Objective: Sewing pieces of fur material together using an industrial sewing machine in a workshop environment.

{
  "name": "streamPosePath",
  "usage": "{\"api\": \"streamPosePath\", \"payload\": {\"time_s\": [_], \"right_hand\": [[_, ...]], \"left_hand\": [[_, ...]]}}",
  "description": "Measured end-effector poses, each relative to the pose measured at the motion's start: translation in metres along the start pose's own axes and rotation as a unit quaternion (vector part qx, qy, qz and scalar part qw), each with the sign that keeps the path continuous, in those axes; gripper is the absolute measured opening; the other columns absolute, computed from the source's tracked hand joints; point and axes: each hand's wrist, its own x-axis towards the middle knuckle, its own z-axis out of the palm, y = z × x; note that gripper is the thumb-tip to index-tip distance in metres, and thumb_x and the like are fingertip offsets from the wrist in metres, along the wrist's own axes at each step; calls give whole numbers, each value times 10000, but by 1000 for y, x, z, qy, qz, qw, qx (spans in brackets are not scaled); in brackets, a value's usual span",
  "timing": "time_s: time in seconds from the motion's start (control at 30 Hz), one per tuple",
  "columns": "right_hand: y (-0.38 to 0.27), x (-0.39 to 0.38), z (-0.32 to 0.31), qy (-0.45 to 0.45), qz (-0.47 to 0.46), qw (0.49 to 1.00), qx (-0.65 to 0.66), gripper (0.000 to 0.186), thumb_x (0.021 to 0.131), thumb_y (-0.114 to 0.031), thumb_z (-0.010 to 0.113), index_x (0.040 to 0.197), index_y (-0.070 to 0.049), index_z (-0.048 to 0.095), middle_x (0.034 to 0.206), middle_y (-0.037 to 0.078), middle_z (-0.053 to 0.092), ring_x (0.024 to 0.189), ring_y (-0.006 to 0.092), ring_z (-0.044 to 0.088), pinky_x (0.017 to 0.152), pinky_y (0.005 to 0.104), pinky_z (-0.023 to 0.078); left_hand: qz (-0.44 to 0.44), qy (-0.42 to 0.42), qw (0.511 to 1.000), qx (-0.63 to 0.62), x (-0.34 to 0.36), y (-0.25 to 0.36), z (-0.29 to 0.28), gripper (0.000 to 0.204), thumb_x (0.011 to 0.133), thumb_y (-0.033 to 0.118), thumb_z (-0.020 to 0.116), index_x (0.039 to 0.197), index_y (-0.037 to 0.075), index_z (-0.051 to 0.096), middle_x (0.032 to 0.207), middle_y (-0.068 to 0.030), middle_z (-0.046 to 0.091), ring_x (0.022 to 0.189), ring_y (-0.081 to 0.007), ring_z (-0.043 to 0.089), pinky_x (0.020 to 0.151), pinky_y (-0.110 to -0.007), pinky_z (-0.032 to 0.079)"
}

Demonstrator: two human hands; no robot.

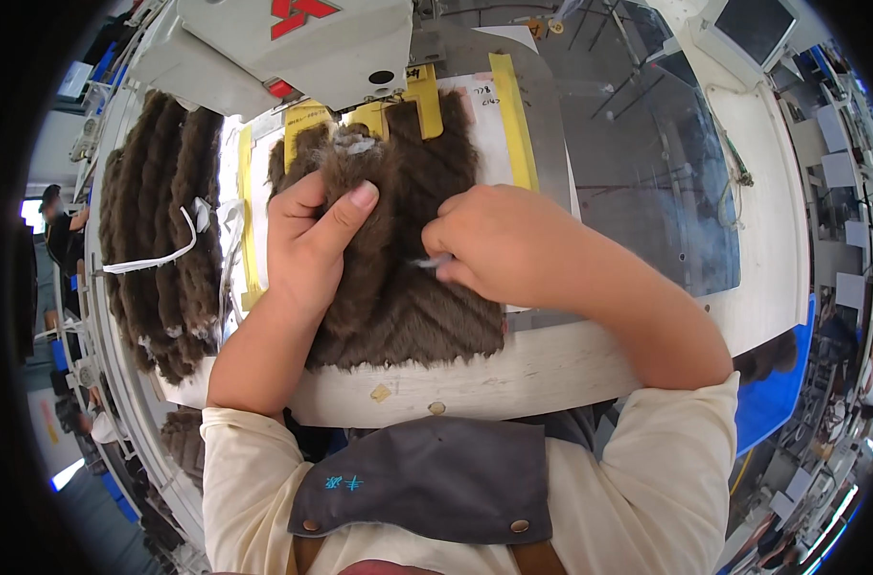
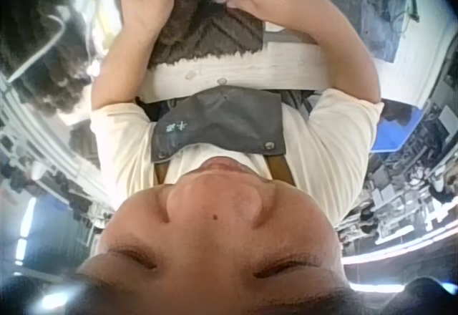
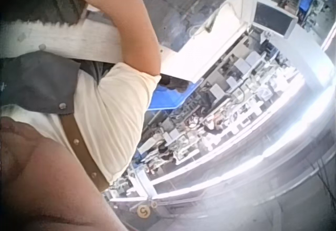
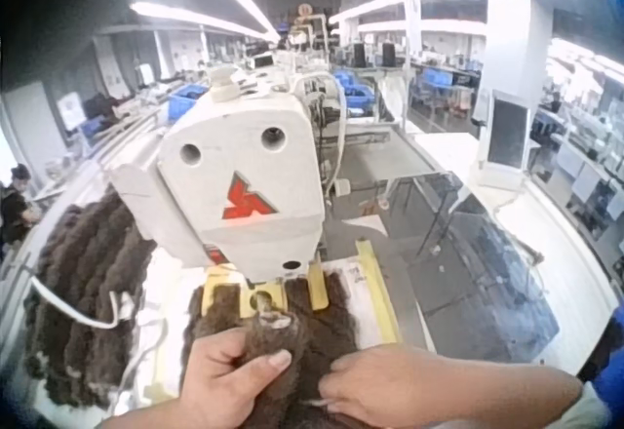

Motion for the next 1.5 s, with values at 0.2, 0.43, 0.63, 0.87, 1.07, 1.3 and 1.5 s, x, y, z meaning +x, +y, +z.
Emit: {"api": "streamPosePath", "payload": {"time_s": [0.2, 0.43, 0.63, 0.87, 1.07, 1.3, 1.5], "right_hand": [[32, -14, -61, 149, 232, 959, -72, 274, 852, -81, 649, 1115, -56, 722, 1009, 203, 706, 995, 352, 695, 865, 426, 543], [177, -101, -127, 262, 533, 730, -337, 936, 802, -79, 663, 1633, -273, 278, 1600, 185, 408, 1339, 383, 557, 1054, 428, 517], [156, -125, -155, 318, 538, 740, -250, 827, 757, -42, 697, 1543, -169, 471, 1321, 248, 642, 1247, 383, 621, 1036, 425, 502], [176, -132, -139, 396, 390, 778, -293, 530, 843, -116, 723, 1369, -115, 651, 1250, 158, 712, 1136, 298, 684, 979, 393, 517], [70, -43, -88, 282, 163, 928, 180, 517, 872, -235, 806, 1326, -32, 665, 1061, 75, 730, 1003, 111, 669, 818, 273, 525], [4, 15, -7, 115, 93, 923, 355, 533, 840, -235, 861, 1267, 18, 666, 941, 14, 704, 790, 63, 613, 718, 219, 491], [7, 23, -7, 141, 132, 898, 395, 279, 869, -148, 826, 1058, 24, 714, 793, -30, 648, 704, 33, 555, 644, 211, 440]], "left_hand": [[-25, -3, 1000, -3, 3, 1, 2, 191, 945, 174, 774, 947, -9, 720, 796, 71, 620, 747, -18, 486, 650, -213, 421], [-28, 13, 999, -29, 0, 3, 5, 156, 949, 141, 759, 965, -10, 725, 817, 65, 632, 751, -19, 495, 657, -218, 423], [-29, -19, 999, 12, 4, -4, -1, 181, 948, 156, 761, 933, -15, 703, 803, 70, 601, 757, -27, 471, 663, -219, 415], [-29, -37, 999, 14, 8, -5, 2, 209, 947, 180, 768, 921, -17, 702, 786, 72, 595, 739, -26, 465, 645, -217, 408], [-47, -54, 997, 41, 6, -3, 5, 235, 929, 180, 784, 850, -22, 693, 703, 51, 582, 699, -28, 460, 600, -251, 429], [29, -89, 992, 80, 8, -10, -2, 338, 915, 174, 773, 742, -43, 580, 614, -49, 515, 637, -84, 426, 563, -321, 418], [19, -95, 991, 95, 9, 2, 2, 390, 897, 219, 776, 701, -55, 580, 623, -181, 554, 556, -252, 454, 561, -375, 438]]}}
